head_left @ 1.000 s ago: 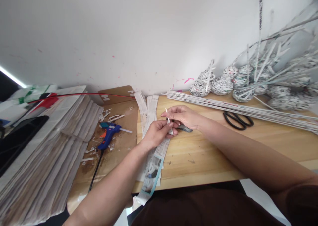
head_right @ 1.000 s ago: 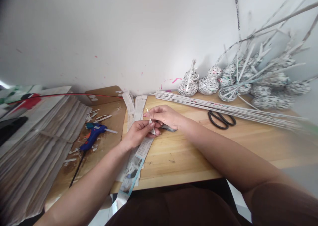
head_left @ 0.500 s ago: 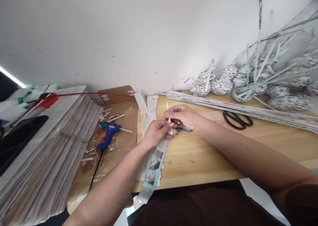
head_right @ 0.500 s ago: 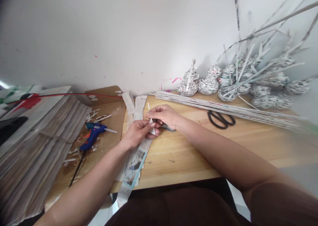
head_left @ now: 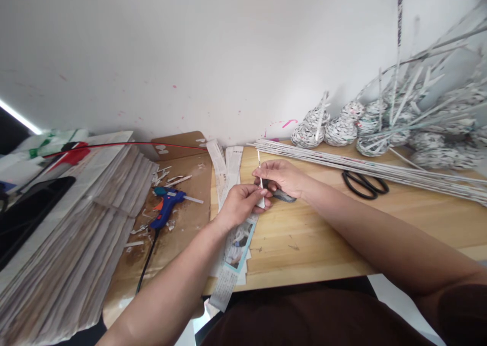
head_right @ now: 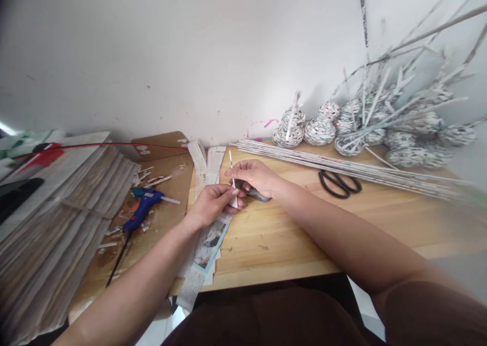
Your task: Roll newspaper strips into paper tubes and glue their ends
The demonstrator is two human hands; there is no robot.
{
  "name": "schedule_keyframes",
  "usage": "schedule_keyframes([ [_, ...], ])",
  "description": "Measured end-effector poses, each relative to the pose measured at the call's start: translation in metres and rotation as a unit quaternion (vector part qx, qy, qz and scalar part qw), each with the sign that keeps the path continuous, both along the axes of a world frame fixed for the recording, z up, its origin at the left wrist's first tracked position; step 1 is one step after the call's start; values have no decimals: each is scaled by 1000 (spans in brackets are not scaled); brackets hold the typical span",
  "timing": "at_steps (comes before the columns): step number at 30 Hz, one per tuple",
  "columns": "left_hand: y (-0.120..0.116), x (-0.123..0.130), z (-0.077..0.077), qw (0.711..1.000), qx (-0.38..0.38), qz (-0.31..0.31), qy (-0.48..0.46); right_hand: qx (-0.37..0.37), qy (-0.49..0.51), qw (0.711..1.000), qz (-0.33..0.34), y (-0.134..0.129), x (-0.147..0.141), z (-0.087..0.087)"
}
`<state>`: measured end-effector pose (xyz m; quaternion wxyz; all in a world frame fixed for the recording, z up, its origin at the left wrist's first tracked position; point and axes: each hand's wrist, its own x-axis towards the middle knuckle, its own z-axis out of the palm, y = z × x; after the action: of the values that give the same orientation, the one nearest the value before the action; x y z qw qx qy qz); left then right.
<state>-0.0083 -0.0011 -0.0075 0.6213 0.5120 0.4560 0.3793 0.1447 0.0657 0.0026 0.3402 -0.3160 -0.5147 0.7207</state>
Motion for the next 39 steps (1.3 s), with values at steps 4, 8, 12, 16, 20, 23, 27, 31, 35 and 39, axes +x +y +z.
schedule_keyframes([
  [4,-1,0,1,1000,-1,-4,20,-3,21,1000,-23,3,2,6],
  [8,-3,1,3,999,-2,-14,32,-13,33,997,-69,3,3,11],
  [12,-3,1,3,999,-1,-19,28,-18,40,996,-76,1,2,13],
  [16,-4,1,4,999,3,-18,32,-5,42,995,-87,1,2,16],
  [20,-5,1,4,999,1,-15,29,5,28,997,-68,1,3,16],
  [23,-4,1,4,1000,3,-15,26,5,8,998,-64,0,3,15],
  [27,-4,1,2,1000,5,-18,23,0,10,998,-67,1,4,14],
  [31,-3,0,1,1000,1,-13,17,9,22,999,-42,2,6,15],
  [35,-2,-1,2,1000,9,-1,11,11,-7,998,54,0,9,14],
  [39,-1,-1,1,1000,20,3,9,23,-28,994,98,-2,8,9],
])
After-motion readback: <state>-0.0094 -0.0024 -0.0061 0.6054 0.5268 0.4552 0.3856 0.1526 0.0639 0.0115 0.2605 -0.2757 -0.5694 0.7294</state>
